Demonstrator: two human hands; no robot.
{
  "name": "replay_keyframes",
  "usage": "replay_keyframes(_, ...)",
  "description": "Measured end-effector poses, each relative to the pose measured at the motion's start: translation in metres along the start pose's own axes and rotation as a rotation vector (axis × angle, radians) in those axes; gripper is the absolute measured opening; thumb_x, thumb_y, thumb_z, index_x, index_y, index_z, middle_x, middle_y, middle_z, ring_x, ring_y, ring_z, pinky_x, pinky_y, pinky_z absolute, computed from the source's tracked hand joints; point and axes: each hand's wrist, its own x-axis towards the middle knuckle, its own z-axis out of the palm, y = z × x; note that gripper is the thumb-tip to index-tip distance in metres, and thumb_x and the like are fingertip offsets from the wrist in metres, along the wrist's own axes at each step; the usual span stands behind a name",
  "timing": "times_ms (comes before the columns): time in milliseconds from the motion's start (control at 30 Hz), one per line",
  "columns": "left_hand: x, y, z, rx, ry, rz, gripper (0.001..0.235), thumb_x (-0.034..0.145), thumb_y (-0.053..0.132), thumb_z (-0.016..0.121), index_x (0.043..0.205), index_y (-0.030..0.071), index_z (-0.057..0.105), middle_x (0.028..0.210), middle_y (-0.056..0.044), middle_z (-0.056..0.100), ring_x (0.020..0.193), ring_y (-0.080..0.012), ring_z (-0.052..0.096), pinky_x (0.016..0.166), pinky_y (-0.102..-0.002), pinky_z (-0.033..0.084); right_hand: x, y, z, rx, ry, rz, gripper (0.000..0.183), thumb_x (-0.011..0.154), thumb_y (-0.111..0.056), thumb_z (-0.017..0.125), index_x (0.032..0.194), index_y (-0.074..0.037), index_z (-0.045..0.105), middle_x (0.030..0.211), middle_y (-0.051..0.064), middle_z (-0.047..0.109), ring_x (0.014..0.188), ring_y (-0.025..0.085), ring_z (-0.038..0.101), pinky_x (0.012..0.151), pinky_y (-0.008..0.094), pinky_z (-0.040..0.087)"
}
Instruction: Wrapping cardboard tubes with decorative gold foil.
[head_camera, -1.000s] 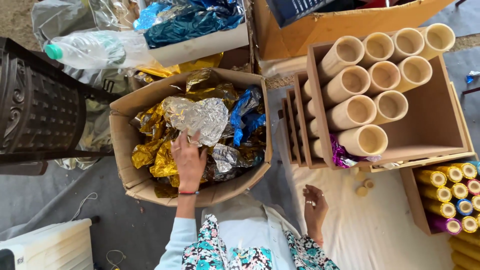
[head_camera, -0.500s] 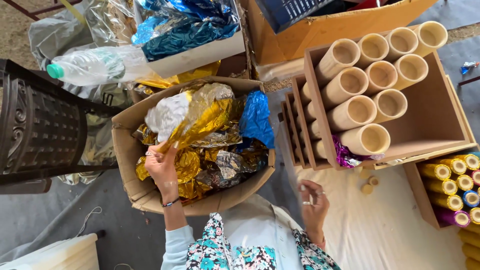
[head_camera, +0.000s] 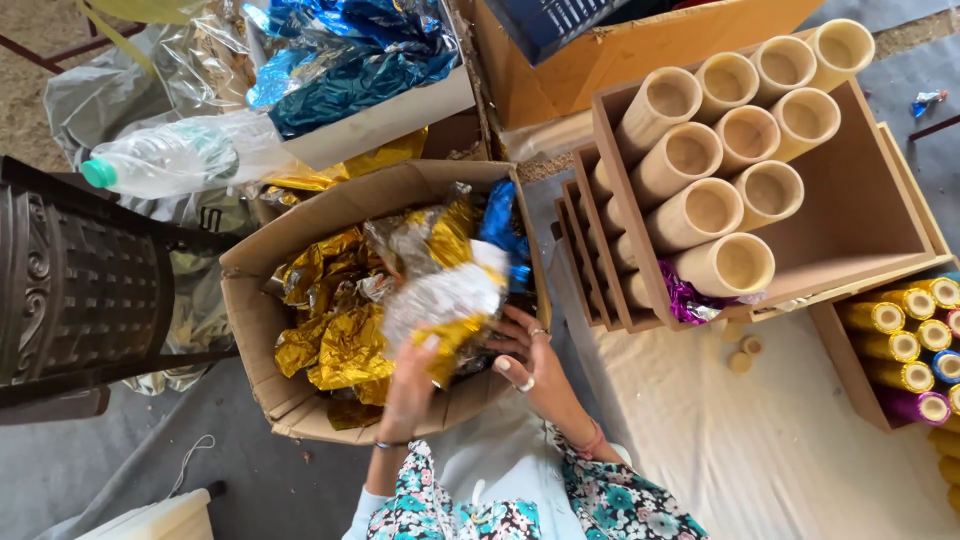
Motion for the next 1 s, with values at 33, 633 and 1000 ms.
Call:
replay_keyframes(33,-0.005,-0.004,0.007,0.001,-0.002,0.000,0.055,0.093,0.022,0.065,0.143,0.003,0.051,0.127,-0.009,0.062,0.119,-0.0189,0.057,0.103,-0.034,0.045,0.005,0.005,0.001,0.000,0.002,-0.001,0.067,0.090,-0.020,0.068,0.147,-0.004,0.036,0.133,0.003,0.062,0.115,0.014,0.067,0.093,0.030,0.058)
replay_keyframes(633,0.043,0.021,0.071,1.618,0.072,0.818,0.066,0.080,0.022,0.069,0.142,0.010,0.052,0.155,-0.024,0.038,0.140,-0.0424,0.039,0.114,-0.063,0.027,-0.032,0.058,-0.043,0.306,0.479,0.092,0.032,0.095,-0.001,0.061,0.126,0.004,0.060,0.103,0.007,0.073,0.087,0.012,0.068,0.078,0.029,0.056)
replay_keyframes(1000,0.109,-0.071,-0.024,1.943,0.133,0.658,0.046,0.090,0.011,0.057,0.136,0.006,0.054,0.164,-0.016,0.033,0.149,-0.0413,0.034,0.117,-0.074,0.019,-0.104,0.048,-0.097,0.352,0.683,-0.043,0.029,0.097,-0.001,0.060,0.126,0.004,0.063,0.102,0.003,0.071,0.080,0.007,0.061,0.072,0.022,0.049)
